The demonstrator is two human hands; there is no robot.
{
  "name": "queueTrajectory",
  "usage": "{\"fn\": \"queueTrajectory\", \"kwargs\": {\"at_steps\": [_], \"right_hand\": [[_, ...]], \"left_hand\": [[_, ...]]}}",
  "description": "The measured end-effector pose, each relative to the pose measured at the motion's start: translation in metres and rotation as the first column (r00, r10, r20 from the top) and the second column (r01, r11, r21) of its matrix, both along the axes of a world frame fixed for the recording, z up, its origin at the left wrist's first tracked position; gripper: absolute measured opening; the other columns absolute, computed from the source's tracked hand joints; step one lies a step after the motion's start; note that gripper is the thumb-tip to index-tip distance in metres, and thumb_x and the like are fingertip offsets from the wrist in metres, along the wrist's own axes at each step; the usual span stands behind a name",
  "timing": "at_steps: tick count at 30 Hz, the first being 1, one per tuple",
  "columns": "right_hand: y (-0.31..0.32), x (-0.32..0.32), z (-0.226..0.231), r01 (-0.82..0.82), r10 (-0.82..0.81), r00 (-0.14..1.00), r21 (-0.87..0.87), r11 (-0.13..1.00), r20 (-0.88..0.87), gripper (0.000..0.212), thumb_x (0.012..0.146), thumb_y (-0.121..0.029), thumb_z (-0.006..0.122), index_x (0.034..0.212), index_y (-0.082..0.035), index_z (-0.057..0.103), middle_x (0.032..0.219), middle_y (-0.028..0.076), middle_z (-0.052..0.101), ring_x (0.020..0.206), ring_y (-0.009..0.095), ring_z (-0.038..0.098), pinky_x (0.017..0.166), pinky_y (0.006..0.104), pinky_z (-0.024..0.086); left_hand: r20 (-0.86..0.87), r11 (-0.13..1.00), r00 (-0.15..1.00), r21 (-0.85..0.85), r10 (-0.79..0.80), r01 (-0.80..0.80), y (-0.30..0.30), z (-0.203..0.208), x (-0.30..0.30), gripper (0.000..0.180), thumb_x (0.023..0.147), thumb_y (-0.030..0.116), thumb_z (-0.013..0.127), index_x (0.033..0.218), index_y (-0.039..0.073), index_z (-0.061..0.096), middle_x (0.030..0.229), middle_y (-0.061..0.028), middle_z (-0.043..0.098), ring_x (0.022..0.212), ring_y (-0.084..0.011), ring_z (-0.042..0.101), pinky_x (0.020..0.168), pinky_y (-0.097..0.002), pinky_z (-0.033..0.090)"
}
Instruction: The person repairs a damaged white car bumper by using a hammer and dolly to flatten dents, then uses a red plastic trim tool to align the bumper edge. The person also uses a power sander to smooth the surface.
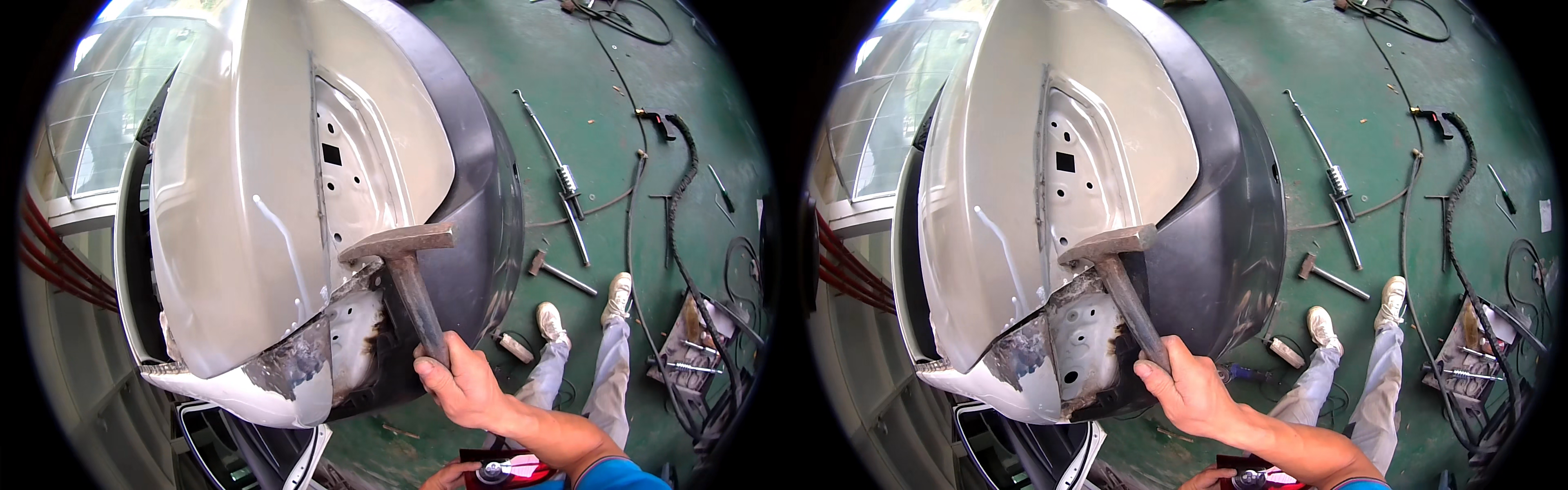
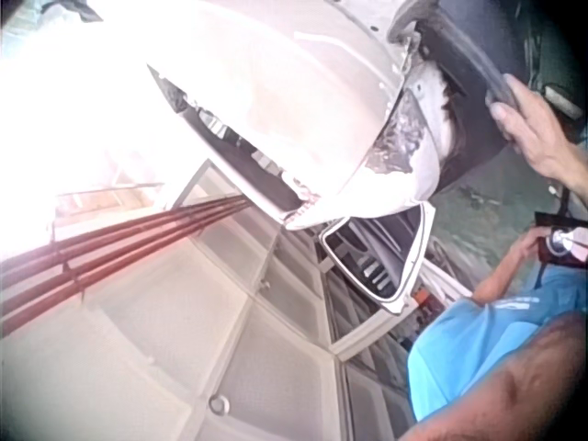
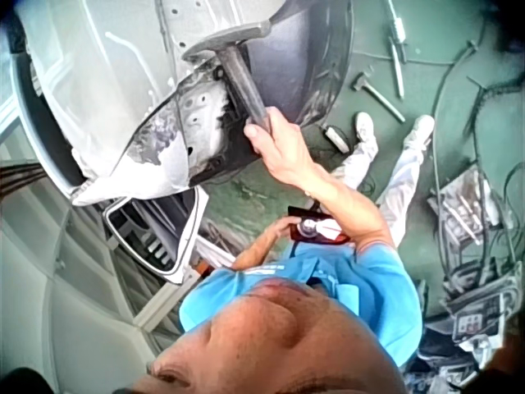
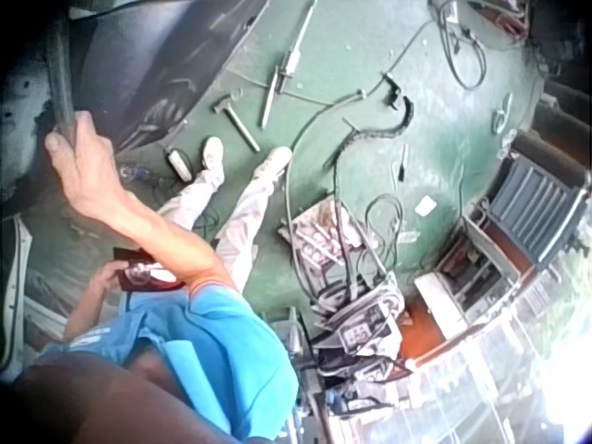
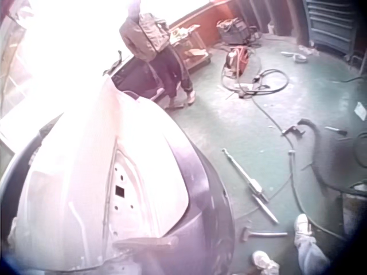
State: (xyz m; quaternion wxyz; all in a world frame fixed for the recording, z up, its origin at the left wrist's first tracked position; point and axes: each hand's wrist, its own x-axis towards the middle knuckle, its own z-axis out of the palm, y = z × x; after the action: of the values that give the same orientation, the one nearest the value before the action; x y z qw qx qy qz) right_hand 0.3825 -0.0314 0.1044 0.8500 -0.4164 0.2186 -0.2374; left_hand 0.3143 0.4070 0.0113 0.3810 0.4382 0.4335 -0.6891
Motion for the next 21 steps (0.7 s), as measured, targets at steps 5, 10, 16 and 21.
{"fn": "queueTrajectory", "kwargs": {"at_steps": [5, 10, 16, 21], "right_hand": [[-0.018, -0.017, 0.012, -0.064, 0.055, 0.99, -0.062, 0.996, -0.131, 0.033, 0.105, -0.027, 0.063, 0.12, 0.001, 0.055, 0.071, 0.01, 0.059, 0.061, 0.02, 0.06, 0.061, 0.0363, 0.05], [-0.044, -0.046, 0.002, 0.179, -0.183, 0.983, -0.219, 0.959, 0.005, 0.056, 0.104, -0.025, 0.059, 0.148, 0.006, 0.042, 0.086, 0.011, 0.063, 0.067, 0.016, 0.062, 0.065, 0.0305, 0.051], [-0.04, -0.043, 0.002, 0.065, -0.03, 0.993, 0.297, 0.953, -0.118, 0.029, 0.108, -0.024, 0.054, 0.123, 0.001, 0.053, 0.078, 0.004, 0.061, 0.055, 0.008, 0.053, 0.05, 0.0242, 0.043], [-0.027, -0.037, 0.032, 0.014, 0.023, 0.984, 0.208, 0.978, -0.175, 0.03, 0.107, -0.024, 0.056, 0.126, -0.001, 0.053, 0.078, 0.003, 0.06, 0.056, 0.008, 0.054, 0.052, 0.0249, 0.044]], "left_hand": [[-0.009, 0.999, 1.0, 0.028, 0.018, -0.018, 0.008, -0.005, -0.001, 0.049, 0.085, 0.009, 0.076, 0.13, -0.005, 0.064, 0.123, -0.018, 0.071, 0.111, -0.0322, 0.069, 0.101, -0.0444, 0.055], [-0.008, 0.996, 0.998, 0.069, 0.059, -0.058, 0.018, -0.008, -0.01, 0.049, 0.085, 0.009, 0.076, 0.13, -0.005, 0.064, 0.123, -0.0181, 0.071, 0.111, -0.0322, 0.069, 0.101, -0.0445, 0.055], [0.019, 0.992, 0.999, -0.117, -0.042, 0.044, -0.019, 0.006, 0.014, 0.053, 0.091, 0.011, 0.072, 0.139, -0.007, 0.055, 0.132, -0.0187, 0.066, 0.119, -0.03, 0.065, 0.107, -0.0438, 0.051], [0.061, 0.973, 0.998, -0.231, -0.017, 0.03, -0.016, -0.001, 0.016, 0.054, 0.095, 0.011, 0.069, 0.143, -0.007, 0.051, 0.135, -0.0194, 0.064, 0.12, -0.0294, 0.066, 0.109, -0.043, 0.051]]}}
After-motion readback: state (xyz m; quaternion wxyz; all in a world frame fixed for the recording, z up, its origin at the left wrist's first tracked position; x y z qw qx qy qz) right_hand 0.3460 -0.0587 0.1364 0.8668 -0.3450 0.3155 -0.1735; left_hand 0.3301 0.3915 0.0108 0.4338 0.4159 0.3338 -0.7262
